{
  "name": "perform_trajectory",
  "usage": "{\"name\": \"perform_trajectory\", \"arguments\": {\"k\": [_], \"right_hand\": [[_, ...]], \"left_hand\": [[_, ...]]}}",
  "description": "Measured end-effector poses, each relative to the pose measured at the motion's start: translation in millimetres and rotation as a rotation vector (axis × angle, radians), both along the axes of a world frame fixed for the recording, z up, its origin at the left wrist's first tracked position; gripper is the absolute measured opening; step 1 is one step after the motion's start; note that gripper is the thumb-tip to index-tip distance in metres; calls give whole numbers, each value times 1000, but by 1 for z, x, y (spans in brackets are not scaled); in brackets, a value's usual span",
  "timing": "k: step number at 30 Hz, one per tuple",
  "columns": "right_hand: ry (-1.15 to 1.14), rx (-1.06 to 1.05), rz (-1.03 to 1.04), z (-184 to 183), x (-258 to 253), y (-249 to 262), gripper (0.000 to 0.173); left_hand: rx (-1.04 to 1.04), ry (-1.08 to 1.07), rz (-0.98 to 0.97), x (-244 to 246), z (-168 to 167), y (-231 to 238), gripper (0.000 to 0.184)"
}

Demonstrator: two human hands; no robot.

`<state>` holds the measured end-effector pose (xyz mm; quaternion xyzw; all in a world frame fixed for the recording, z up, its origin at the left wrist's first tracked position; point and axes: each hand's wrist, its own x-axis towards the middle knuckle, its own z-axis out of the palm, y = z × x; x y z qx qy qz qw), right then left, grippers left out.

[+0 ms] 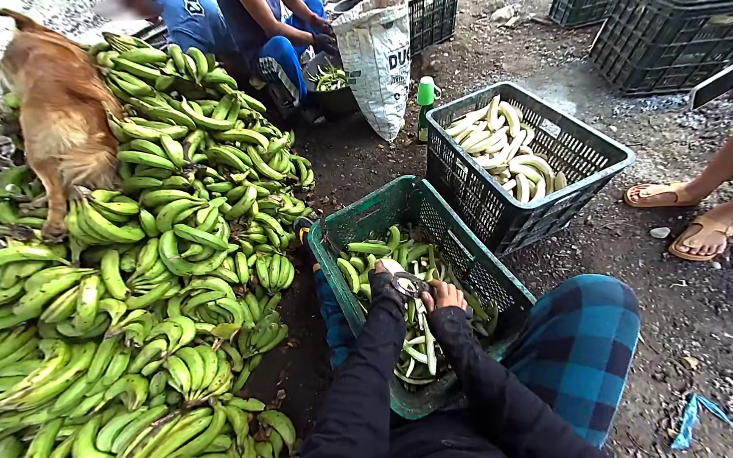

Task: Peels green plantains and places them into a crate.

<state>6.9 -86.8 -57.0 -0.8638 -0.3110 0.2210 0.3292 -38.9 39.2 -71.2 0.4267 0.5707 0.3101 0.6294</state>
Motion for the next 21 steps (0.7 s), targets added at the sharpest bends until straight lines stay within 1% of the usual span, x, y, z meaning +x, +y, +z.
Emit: {"name": "perform_trajectory", "arguments": {"k": [1, 3, 4, 5, 6, 7, 8, 9, 10, 11, 12, 14, 15, 16, 17, 18, 19, 20, 21], "right_hand": [[-29, 18, 12, 4, 8, 4, 45], [-7, -63, 104, 19, 40, 19, 48], [-9, -104, 155, 18, 60, 29, 51], [-24, -116, 182, 10, 80, 39, 53], [-56, -59, 174, -8, 97, 51, 53], [-106, 55, 134, -29, 107, 62, 50], [-115, 81, 140, -30, 110, 64, 47], [-121, 84, 176, -18, 104, 56, 45], [-117, 46, 239, 1, 89, 41, 44], [-126, 40, 278, 7, 72, 26, 45], [-124, 53, 300, 2, 55, 13, 47], [-127, 130, 281, -19, 29, -9, 46], [-115, 140, 260, -23, 22, -13, 44], [-106, 128, 235, -22, 19, -12, 42], [-106, 101, 211, -17, 21, -6, 42], [-81, 19, 201, -9, 28, 4, 43], [-32, -96, 210, 0, 40, 14, 46], [-27, -192, 216, -1, 52, 22, 50], [-95, -239, 192, -12, 59, 27, 52]], "left_hand": [[13, -6, -114, -3, 20, -9, 49], [60, 12, -404, -12, 60, -22, 36], [157, -33, -558, -21, 59, -23, 35], [231, -115, -663, -28, 49, -20, 38], [245, -203, -692, -32, 39, -17, 38], [196, -283, -653, -34, 31, -15, 37], [105, -367, -559, -33, 20, -12, 38], [-2, -441, -432, -31, 13, -12, 40], [-115, -483, -296, -27, 12, -13, 45], [-208, -502, -190, -24, 13, -13, 48], [-254, -506, -125, -23, 11, -11, 48], [-310, -517, -62, -16, -3, -2, 43], [-319, -509, -77, -14, -10, 2, 41], [-288, -479, -133, -15, -14, 2, 38], [-231, -444, -206, -20, -9, -4, 35], [-172, -428, -232, -22, 0, -14, 33], [-154, -465, -247, -22, 5, -20, 33], [-182, -534, -251, -24, 6, -22, 36], [-226, -615, -242, -27, 4, -25, 39]]}}
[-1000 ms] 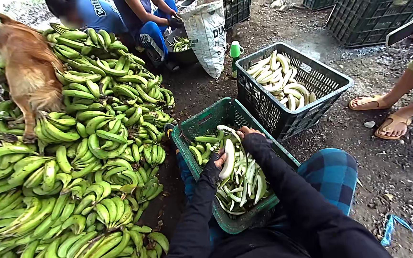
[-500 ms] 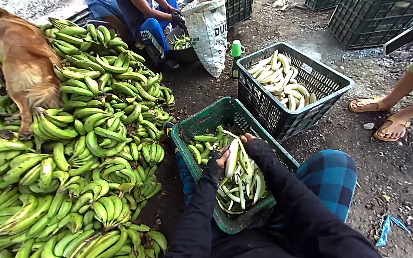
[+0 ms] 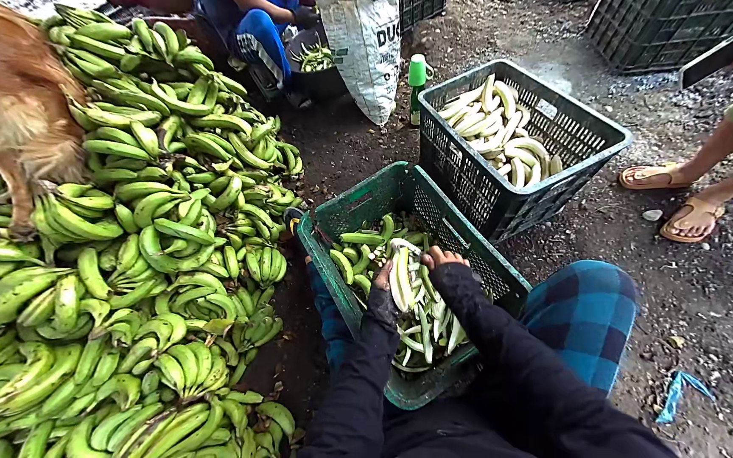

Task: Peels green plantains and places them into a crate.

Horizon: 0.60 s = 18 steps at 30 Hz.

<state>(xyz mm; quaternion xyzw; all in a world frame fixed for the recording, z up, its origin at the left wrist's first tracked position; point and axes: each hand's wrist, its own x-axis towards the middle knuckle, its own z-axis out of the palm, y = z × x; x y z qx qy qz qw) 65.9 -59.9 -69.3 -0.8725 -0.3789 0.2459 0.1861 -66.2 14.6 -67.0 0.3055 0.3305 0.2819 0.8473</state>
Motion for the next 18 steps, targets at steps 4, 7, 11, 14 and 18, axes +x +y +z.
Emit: {"name": "perform_trajectory", "arguments": {"k": [4, 7, 11, 14, 18], "right_hand": [[-111, -636, 261, 15, 0, -27, 44], [-32, -923, 437, 25, -11, -38, 39], [19, -775, 364, 45, 7, -34, 47], [76, -629, 268, 69, 42, -29, 58], [5, -553, 183, 90, 97, -25, 62]], "left_hand": [[136, 410, 12, -10, -22, -15, 37], [310, 1174, -495, 0, -18, -21, 52], [635, 866, -556, 48, 25, 7, 51], [627, 402, -503, 88, 114, 30, 44], [834, 822, -391, 93, 104, 78, 47]]}}
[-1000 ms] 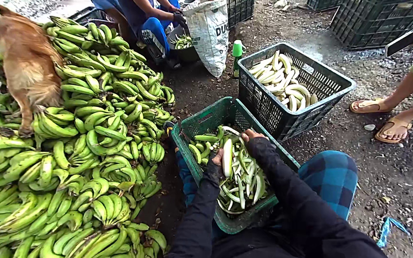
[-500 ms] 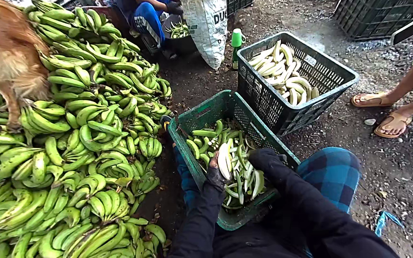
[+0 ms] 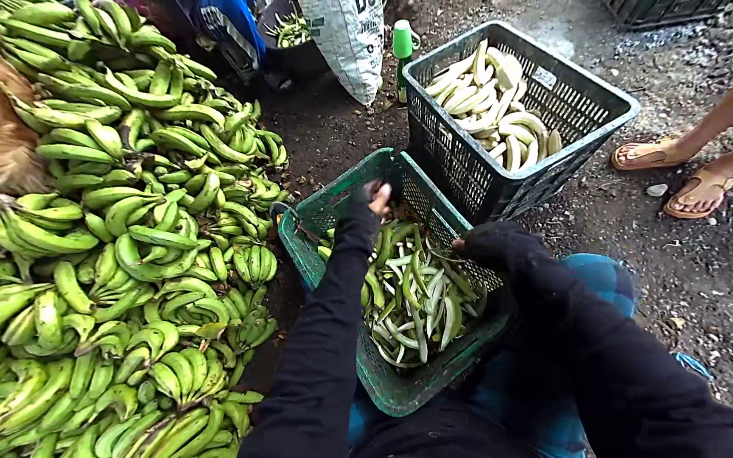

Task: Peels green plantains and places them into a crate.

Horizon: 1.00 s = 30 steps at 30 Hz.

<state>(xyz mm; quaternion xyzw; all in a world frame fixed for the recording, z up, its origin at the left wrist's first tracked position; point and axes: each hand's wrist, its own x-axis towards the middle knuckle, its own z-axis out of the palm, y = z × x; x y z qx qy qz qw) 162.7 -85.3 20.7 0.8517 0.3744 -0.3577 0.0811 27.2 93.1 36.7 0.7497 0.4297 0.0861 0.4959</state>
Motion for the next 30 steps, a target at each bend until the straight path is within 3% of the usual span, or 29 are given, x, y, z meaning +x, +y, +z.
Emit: {"name": "perform_trajectory", "arguments": {"k": [2, 4, 7, 10, 12, 13, 17, 19, 21, 23, 24, 26, 27, 28, 30], "right_hand": [[-22, 68, -66, -15, 23, 1, 63], [24, 111, -127, -22, 28, 3, 63], [167, 110, -86, -1, 16, 17, 64], [259, 153, -21, -30, 14, 39, 68], [223, 250, -27, -68, 17, 50, 70], [220, 271, -29, -68, 19, 48, 69], [275, 129, -11, 9, 19, 28, 63], [257, 205, 22, 4, 19, 22, 63], [204, 395, 39, -42, 19, 26, 63], [254, 243, -15, -50, 20, 43, 57], [239, 281, -44, -67, 21, 50, 52], [49, 865, -12, -151, 24, 55, 43], [-29, 1033, 31, -162, 25, 54, 41], [104, 727, 27, -112, 26, 46, 42], [146, 554, -12, -57, 15, 33, 43]], "left_hand": [[105, 333, 89, -24, -72, 8, 51], [66, 539, 132, -55, -161, -1, 53], [-40, 752, 88, -63, -212, -23, 51], [-57, 900, 64, -47, -220, -27, 46], [-53, 882, 55, -43, -215, -28, 40], [-51, 873, 55, -43, -211, -30, 38], [27, 1036, -11, -46, -219, -33, 45], [-55, 854, 165, -52, -223, -32, 40], [-243, 531, 467, -60, -236, -27, 40], [-443, 236, 698, -66, -246, -23, 39], [-495, 180, 727, -69, -242, -24, 39], [-475, 189, 696, -71, -226, -27, 40], [-447, 191, 655, -70, -217, -26, 44], [-434, 144, 617, -68, -203, -26, 47], [-460, -46, 549, -68, -169, -30, 50]]}}
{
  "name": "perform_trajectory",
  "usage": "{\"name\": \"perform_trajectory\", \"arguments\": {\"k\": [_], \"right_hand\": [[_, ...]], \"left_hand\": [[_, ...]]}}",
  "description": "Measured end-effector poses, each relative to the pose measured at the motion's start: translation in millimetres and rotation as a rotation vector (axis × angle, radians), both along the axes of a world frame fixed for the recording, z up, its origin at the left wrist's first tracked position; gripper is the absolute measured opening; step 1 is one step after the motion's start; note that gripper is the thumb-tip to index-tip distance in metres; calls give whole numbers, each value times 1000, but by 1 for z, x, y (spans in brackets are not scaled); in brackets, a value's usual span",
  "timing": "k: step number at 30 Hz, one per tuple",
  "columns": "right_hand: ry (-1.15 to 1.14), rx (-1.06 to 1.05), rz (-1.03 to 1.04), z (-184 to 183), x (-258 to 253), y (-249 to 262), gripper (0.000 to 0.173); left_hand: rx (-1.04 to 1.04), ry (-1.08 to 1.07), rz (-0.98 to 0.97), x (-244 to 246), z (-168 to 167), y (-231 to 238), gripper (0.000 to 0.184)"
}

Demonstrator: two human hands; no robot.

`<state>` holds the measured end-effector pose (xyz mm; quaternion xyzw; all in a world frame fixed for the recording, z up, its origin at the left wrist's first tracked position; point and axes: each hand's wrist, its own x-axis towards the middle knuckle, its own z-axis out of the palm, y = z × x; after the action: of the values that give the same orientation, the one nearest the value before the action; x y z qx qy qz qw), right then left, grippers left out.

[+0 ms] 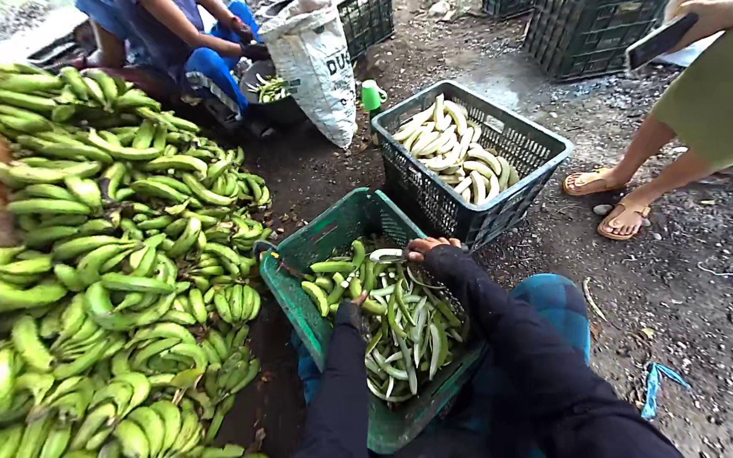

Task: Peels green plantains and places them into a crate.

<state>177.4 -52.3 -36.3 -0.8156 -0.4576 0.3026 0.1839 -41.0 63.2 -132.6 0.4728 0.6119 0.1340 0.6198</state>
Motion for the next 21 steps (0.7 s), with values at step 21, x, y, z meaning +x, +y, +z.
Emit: {"name": "perform_trajectory", "arguments": {"k": [21], "right_hand": [[60, -2, -395, -16, -97, -3, 51]], "left_hand": [[71, -370, 229, -43, 72, -55, 46]]}}
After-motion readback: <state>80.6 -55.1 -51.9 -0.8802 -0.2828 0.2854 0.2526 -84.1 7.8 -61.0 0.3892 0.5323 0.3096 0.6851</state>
